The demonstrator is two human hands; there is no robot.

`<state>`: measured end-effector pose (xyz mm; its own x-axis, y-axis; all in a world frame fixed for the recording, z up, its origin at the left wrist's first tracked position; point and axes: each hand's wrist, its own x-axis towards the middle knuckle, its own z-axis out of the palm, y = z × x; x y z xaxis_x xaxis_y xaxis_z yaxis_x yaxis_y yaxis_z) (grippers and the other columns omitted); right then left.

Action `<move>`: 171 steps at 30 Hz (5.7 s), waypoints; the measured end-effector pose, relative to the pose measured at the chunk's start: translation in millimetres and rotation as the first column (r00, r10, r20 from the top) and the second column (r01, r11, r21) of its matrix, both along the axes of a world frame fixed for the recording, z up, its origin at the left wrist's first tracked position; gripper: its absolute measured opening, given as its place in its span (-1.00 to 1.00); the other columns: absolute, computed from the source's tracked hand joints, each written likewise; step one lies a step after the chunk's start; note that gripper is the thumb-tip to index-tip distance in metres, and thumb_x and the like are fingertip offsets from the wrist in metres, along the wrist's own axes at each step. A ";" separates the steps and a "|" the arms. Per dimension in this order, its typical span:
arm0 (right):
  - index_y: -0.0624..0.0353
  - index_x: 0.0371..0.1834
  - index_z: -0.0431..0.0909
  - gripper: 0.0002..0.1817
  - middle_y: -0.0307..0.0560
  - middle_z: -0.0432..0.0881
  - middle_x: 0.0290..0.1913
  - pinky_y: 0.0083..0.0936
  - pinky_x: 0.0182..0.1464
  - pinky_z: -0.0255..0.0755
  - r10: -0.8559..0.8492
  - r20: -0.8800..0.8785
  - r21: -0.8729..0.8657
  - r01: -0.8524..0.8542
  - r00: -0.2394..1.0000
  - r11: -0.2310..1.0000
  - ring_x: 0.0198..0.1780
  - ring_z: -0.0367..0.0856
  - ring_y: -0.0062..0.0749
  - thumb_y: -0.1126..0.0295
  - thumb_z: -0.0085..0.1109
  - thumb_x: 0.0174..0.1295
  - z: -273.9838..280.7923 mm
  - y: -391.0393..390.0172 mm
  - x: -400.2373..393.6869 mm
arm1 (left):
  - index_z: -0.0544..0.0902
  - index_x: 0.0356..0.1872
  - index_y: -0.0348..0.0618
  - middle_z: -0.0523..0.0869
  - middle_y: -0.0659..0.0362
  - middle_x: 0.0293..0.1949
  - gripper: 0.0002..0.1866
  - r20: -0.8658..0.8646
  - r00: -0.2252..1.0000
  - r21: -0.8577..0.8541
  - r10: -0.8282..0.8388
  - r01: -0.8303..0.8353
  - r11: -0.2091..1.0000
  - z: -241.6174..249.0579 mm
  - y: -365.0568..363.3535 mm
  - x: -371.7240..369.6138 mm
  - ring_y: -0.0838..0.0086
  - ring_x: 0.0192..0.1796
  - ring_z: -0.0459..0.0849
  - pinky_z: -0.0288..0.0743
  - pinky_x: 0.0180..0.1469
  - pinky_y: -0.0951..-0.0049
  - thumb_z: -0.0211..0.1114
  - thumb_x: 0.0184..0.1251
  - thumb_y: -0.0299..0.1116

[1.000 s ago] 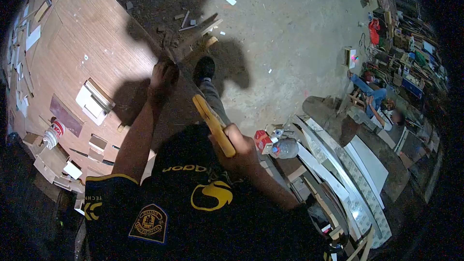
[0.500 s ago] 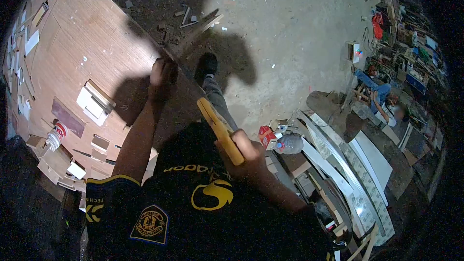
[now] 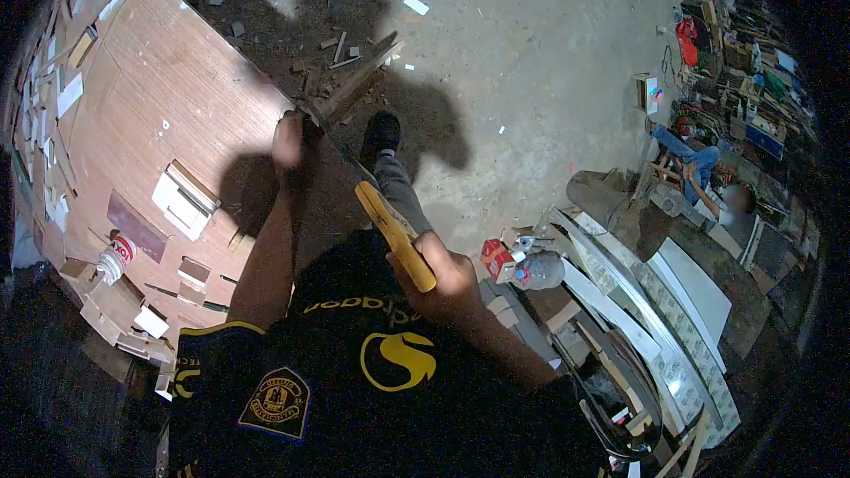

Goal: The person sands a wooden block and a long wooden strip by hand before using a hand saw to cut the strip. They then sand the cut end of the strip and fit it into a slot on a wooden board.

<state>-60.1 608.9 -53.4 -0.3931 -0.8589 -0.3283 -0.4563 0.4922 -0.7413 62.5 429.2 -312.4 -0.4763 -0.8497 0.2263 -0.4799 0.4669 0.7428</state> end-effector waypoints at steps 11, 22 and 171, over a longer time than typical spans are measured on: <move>0.20 -0.39 0.36 -0.75 -0.08 0.47 -0.57 -0.42 -0.53 0.37 -0.034 -0.018 -0.023 0.034 0.999 0.999 -0.55 0.57 -0.29 0.49 0.32 0.18 0.9 -2.4 2.0 | 0.50 0.05 -0.10 0.48 0.14 0.13 -0.71 0.432 0.876 -0.290 0.214 -0.090 0.953 -36.5 -15.2 5.1 0.12 0.20 0.43 0.26 0.15 -0.05 0.13 0.32 -0.39; 0.23 -0.34 0.39 -0.77 -0.02 0.57 -0.50 -0.43 -0.50 0.43 0.021 0.003 0.104 -0.021 1.000 0.994 -0.49 0.64 -0.32 0.47 0.32 0.19 -4.0 0.3 -1.3 | 0.51 0.07 -0.01 0.37 0.11 0.34 -0.69 0.401 0.880 -0.283 0.256 -0.146 0.948 -55.7 -17.5 2.2 0.06 0.47 0.22 -0.25 0.41 -0.30 0.11 0.31 -0.44; 0.18 -0.27 0.33 -0.71 -0.02 0.53 -0.55 -0.40 -0.48 0.43 0.024 0.098 0.353 -0.057 0.995 0.934 -0.51 0.63 -0.30 0.27 0.25 0.29 -4.3 -59.3 -19.5 | 0.38 0.09 -0.21 0.35 0.02 0.34 -0.70 0.315 0.921 -0.282 0.229 -0.140 0.949 -13.2 -11.4 -10.3 -0.13 0.44 0.19 -0.09 0.42 -0.27 -0.05 0.47 -0.27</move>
<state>-79.6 549.6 -57.7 -0.3147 -0.6944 -0.6471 -0.4207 0.7132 -0.5607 52.1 417.8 -325.6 -0.4021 -0.8670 0.2943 -0.7775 0.4931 0.3903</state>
